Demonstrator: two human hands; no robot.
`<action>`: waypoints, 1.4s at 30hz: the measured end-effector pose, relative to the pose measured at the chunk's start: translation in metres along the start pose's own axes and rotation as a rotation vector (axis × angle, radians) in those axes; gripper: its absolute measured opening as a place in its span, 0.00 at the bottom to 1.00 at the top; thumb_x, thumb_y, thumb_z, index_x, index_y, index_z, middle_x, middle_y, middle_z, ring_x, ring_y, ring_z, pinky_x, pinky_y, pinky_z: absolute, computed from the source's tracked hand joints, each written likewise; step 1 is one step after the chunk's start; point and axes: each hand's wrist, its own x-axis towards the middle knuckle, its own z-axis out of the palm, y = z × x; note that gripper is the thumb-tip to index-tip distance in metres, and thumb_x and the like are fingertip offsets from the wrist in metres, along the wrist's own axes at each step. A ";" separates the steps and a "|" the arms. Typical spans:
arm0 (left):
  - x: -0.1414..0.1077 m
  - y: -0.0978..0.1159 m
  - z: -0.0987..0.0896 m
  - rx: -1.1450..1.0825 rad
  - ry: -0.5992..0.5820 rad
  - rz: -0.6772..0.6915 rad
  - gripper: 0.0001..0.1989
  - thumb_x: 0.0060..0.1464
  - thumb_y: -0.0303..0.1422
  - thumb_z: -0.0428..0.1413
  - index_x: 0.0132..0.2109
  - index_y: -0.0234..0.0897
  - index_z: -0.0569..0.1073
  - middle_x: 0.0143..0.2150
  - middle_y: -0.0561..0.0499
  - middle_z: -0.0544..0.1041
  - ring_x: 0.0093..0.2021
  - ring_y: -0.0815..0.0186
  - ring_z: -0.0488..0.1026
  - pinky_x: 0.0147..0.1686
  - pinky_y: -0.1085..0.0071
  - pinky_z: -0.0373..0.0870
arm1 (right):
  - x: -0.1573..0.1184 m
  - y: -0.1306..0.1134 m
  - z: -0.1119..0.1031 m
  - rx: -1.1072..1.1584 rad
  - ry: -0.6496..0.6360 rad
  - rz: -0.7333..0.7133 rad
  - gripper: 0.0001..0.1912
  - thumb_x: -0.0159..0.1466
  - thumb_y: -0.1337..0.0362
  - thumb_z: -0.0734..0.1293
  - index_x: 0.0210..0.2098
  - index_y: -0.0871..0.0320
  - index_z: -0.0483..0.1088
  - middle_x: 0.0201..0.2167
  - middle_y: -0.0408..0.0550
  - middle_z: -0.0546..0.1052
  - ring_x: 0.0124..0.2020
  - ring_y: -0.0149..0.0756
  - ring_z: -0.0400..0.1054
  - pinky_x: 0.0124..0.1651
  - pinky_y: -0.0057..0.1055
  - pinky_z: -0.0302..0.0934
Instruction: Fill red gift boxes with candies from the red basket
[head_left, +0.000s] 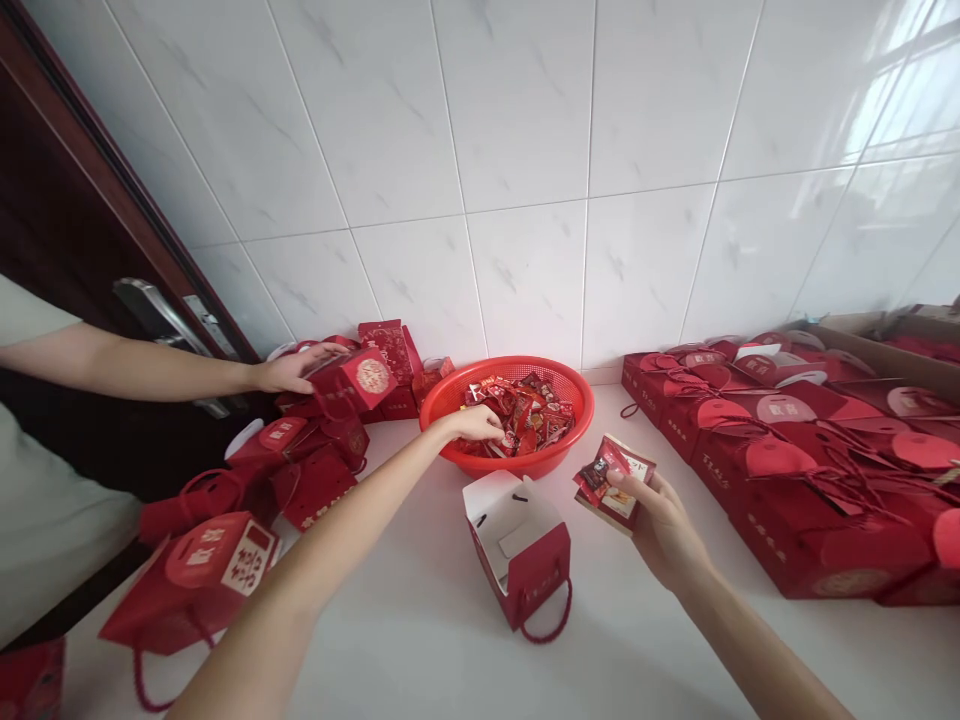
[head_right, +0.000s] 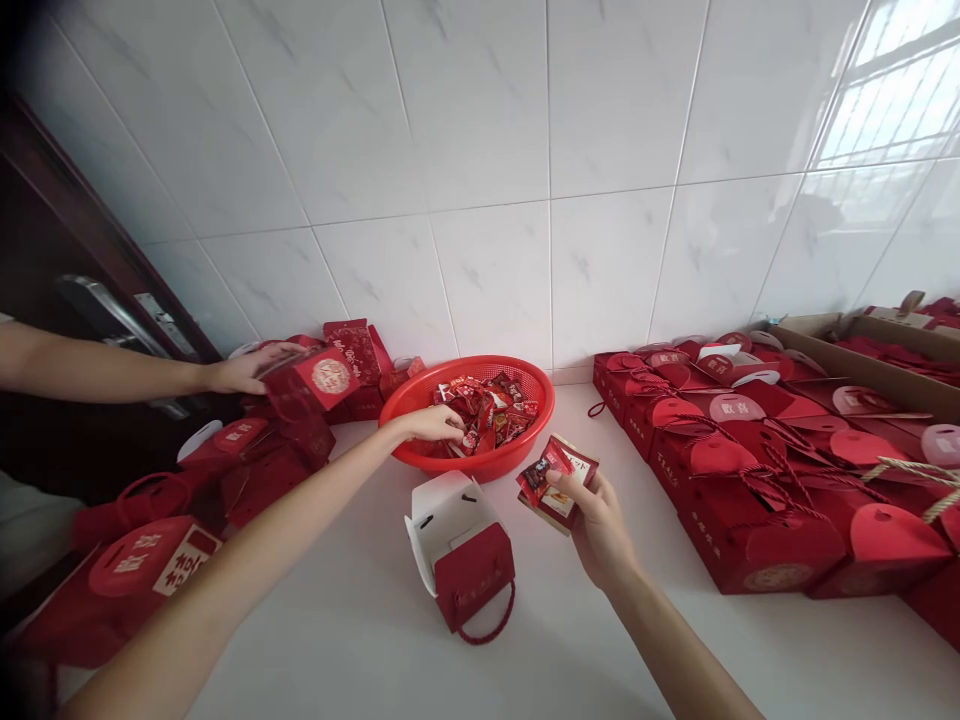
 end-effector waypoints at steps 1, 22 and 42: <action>-0.002 0.000 -0.001 -0.026 -0.009 -0.003 0.03 0.37 0.26 0.62 0.20 0.34 0.79 0.19 0.52 0.76 0.23 0.67 0.70 0.26 0.75 0.63 | 0.000 0.000 0.000 0.000 0.003 0.006 0.22 0.46 0.58 0.81 0.38 0.57 0.77 0.35 0.49 0.83 0.37 0.44 0.78 0.48 0.44 0.73; -0.024 0.018 -0.038 -0.589 0.260 0.167 0.23 0.39 0.33 0.68 0.46 0.33 0.80 0.44 0.45 0.81 0.42 0.60 0.78 0.47 0.60 0.75 | -0.001 0.001 0.000 -0.031 -0.006 0.007 0.20 0.46 0.58 0.81 0.37 0.58 0.78 0.35 0.49 0.83 0.38 0.46 0.78 0.50 0.46 0.71; -0.051 0.048 -0.014 -0.337 0.224 0.565 0.04 0.49 0.33 0.63 0.33 0.40 0.84 0.55 0.45 0.77 0.54 0.55 0.74 0.53 0.61 0.73 | -0.006 -0.002 0.005 0.006 -0.126 -0.016 0.23 0.49 0.55 0.80 0.41 0.57 0.78 0.42 0.52 0.83 0.44 0.51 0.77 0.57 0.52 0.66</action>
